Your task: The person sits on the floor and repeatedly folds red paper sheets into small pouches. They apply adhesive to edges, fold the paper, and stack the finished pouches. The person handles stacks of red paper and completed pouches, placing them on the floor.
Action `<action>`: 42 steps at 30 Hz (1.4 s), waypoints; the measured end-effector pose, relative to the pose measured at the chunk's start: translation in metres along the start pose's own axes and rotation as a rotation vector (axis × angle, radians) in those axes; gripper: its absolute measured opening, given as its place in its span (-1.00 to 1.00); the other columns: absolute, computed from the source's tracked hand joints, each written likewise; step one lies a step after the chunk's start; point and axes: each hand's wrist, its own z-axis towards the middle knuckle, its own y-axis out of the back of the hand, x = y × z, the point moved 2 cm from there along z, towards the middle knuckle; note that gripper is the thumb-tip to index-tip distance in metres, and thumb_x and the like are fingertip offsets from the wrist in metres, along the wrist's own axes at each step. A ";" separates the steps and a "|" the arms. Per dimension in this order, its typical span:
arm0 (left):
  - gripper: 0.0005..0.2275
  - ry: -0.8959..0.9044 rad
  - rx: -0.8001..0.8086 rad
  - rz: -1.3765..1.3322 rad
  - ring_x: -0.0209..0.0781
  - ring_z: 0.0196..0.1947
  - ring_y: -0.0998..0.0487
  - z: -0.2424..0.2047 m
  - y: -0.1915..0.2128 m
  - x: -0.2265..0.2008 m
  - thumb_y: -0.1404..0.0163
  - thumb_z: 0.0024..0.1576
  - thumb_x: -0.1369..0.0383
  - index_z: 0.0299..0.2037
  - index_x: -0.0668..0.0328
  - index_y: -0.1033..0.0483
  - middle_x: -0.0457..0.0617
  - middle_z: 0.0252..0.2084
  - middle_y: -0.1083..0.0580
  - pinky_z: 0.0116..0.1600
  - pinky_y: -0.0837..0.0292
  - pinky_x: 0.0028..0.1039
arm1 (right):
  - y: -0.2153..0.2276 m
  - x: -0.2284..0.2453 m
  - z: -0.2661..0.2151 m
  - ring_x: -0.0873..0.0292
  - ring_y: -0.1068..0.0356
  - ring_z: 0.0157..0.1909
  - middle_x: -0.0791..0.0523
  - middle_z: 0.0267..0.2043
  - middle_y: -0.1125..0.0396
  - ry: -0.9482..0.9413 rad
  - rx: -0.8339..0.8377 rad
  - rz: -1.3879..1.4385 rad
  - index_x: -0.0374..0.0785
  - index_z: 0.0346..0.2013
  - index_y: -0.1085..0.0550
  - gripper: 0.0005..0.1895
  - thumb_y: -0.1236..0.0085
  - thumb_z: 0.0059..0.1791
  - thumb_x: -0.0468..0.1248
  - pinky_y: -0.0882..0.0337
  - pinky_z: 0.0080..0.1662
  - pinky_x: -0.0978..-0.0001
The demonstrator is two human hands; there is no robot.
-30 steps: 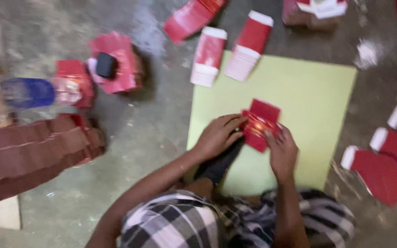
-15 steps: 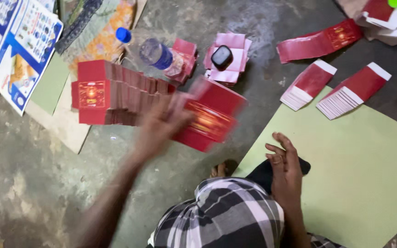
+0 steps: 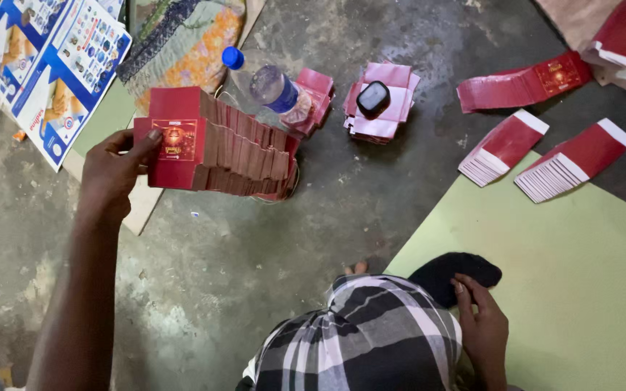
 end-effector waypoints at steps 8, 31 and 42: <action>-0.75 -1.020 -0.160 0.506 0.06 0.04 -0.49 -0.099 -0.093 -0.124 -0.17 0.35 0.49 0.19 0.27 -0.47 0.12 0.10 -0.49 0.15 -0.37 -0.28 | 0.012 -0.025 0.008 0.00 -0.52 0.00 0.01 0.01 -0.50 0.274 -0.114 -0.069 -0.26 0.00 -0.58 -0.69 -0.10 0.06 -0.15 -0.47 0.03 0.27; -0.77 -1.151 1.112 0.067 -0.13 -0.19 -0.57 -0.170 -0.446 -0.056 -0.14 0.14 0.37 0.01 0.08 -0.61 -0.07 -0.23 -0.57 -0.04 -0.44 -0.30 | 0.152 0.054 0.305 0.03 -0.47 -0.03 0.11 -0.15 -0.42 0.878 0.155 -1.053 -0.13 -0.13 -0.51 -0.80 0.00 -0.02 -0.31 -0.41 -0.05 0.12; -0.81 -1.073 1.037 0.123 -0.07 -0.20 -0.57 -0.135 -0.446 -0.047 -0.14 0.14 0.37 -0.06 0.11 -0.63 -0.06 -0.26 -0.58 -0.05 -0.45 -0.26 | 0.131 0.063 0.339 0.19 -0.32 0.20 0.26 0.03 -0.36 0.828 0.425 -1.339 0.03 0.00 -0.43 -0.57 -0.15 -0.16 -0.07 -0.26 0.25 0.09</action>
